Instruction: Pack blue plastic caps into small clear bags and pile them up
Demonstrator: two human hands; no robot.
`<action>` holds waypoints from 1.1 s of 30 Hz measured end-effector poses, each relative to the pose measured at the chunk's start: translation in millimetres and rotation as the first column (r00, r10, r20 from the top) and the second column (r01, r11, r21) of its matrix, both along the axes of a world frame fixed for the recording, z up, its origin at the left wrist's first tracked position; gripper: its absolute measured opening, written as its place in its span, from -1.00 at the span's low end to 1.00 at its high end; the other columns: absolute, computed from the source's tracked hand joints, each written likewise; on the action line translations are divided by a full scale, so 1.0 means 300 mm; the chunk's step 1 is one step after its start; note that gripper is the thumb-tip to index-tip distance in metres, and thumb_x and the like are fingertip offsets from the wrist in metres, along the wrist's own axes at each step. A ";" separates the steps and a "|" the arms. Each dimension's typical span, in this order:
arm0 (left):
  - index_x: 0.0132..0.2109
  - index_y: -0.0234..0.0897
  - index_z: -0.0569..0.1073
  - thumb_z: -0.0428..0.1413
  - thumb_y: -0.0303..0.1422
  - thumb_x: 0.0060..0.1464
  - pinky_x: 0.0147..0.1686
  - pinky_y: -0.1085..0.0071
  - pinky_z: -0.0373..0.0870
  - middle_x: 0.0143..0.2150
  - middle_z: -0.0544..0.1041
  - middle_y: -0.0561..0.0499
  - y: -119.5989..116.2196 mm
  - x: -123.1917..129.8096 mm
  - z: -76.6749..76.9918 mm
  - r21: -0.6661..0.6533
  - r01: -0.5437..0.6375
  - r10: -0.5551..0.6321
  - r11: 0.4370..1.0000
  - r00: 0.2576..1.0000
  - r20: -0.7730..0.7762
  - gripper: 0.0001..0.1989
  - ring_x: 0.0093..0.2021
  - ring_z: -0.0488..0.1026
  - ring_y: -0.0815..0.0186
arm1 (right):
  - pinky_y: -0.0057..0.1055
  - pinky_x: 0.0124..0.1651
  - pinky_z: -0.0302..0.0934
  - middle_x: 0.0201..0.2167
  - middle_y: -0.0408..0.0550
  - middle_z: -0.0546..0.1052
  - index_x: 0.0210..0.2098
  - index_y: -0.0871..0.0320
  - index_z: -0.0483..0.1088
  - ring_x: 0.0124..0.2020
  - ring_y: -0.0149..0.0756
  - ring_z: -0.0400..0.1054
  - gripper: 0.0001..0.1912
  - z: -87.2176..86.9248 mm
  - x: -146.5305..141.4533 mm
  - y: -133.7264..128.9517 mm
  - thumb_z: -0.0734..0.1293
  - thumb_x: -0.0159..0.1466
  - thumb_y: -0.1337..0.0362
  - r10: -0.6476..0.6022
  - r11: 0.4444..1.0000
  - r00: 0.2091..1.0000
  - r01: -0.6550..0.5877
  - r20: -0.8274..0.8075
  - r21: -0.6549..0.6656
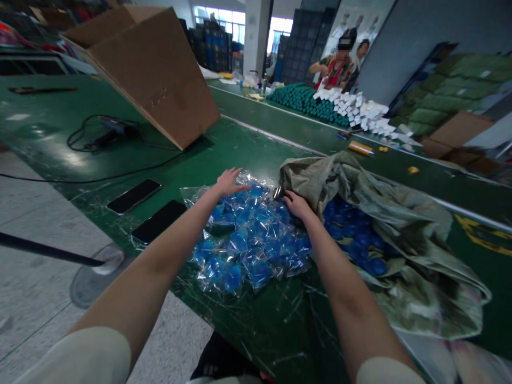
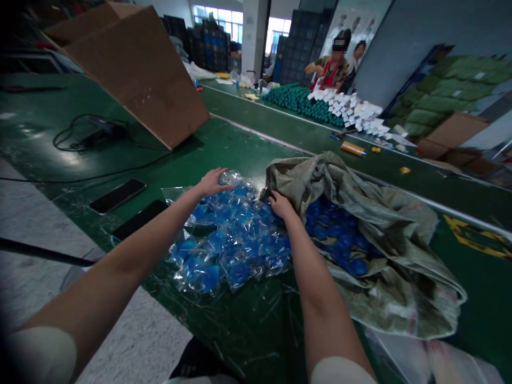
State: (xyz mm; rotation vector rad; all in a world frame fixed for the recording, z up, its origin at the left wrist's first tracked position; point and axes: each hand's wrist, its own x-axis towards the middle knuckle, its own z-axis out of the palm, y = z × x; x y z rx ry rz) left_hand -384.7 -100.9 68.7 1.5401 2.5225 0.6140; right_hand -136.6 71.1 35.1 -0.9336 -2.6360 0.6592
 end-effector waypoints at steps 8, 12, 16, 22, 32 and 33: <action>-0.10 -0.19 0.50 0.07 -0.03 0.02 0.24 0.04 -0.06 0.31 0.24 -0.06 0.122 -0.026 0.045 -0.281 0.422 -0.446 0.862 0.895 -0.024 -0.59 0.30 0.10 0.04 | -0.10 0.19 0.13 0.07 0.18 0.44 0.18 0.22 0.26 0.10 0.00 0.31 -0.42 -0.006 0.182 0.308 0.37 0.19 0.26 -0.128 0.975 0.971 0.086 0.204 0.204; -0.09 -0.25 0.47 0.11 -0.13 0.02 0.18 0.10 0.07 0.11 0.45 -0.09 0.149 -0.019 0.085 -0.105 0.411 -0.405 0.905 0.911 0.081 -0.63 0.18 0.26 0.08 | 0.06 0.14 0.12 0.01 0.19 0.43 0.05 0.20 0.37 0.05 0.05 0.32 -0.53 -0.009 0.236 0.447 0.40 0.14 0.32 -0.204 0.963 0.977 0.190 0.055 0.193; -0.17 -0.33 0.45 0.13 -0.20 0.02 -0.14 0.32 0.34 -0.26 0.50 -0.07 0.203 -0.014 0.114 0.096 0.242 -0.259 0.966 0.923 0.286 -0.70 -0.18 0.45 0.21 | 0.12 0.15 0.04 -0.08 0.15 0.44 -0.10 0.20 0.39 0.05 0.03 0.30 -0.70 -0.035 0.245 0.563 0.37 0.16 0.41 -0.258 0.955 0.964 0.264 -0.059 0.138; -0.12 -0.37 0.36 0.18 -0.38 -0.04 -0.23 0.40 0.36 -0.30 0.44 0.00 0.373 -0.029 0.087 0.220 0.104 -0.183 0.970 0.908 0.376 -0.69 -0.29 0.42 0.34 | 0.10 0.20 -0.10 0.07 0.34 0.27 -0.20 0.35 0.36 0.12 0.01 0.19 -0.82 -0.039 0.215 0.687 0.28 0.18 0.44 -0.297 0.931 0.947 0.316 -0.123 0.184; 0.03 -0.32 0.43 0.17 -0.38 -0.05 -0.21 0.38 0.37 -0.20 0.57 -0.08 0.741 -0.001 -0.082 0.100 0.343 -0.347 0.934 0.806 0.480 -0.57 -0.25 0.50 0.26 | -0.37 -0.04 0.24 -0.08 0.07 0.47 0.09 0.21 0.31 -0.16 -0.28 0.38 -0.46 -0.037 0.066 0.396 0.39 0.17 0.14 0.188 0.975 0.982 -0.187 0.004 0.124; -0.03 -0.33 0.48 0.19 -0.36 -0.08 -0.19 0.37 0.36 -0.20 0.57 -0.09 0.764 0.001 -0.097 0.038 0.356 -0.337 0.934 0.835 0.435 -0.59 -0.22 0.50 0.22 | -0.34 -0.03 0.24 -0.07 0.09 0.46 0.10 0.21 0.31 -0.14 -0.23 0.38 -0.38 -0.044 0.055 0.364 0.43 0.10 0.12 0.228 0.968 0.971 -0.233 0.066 0.093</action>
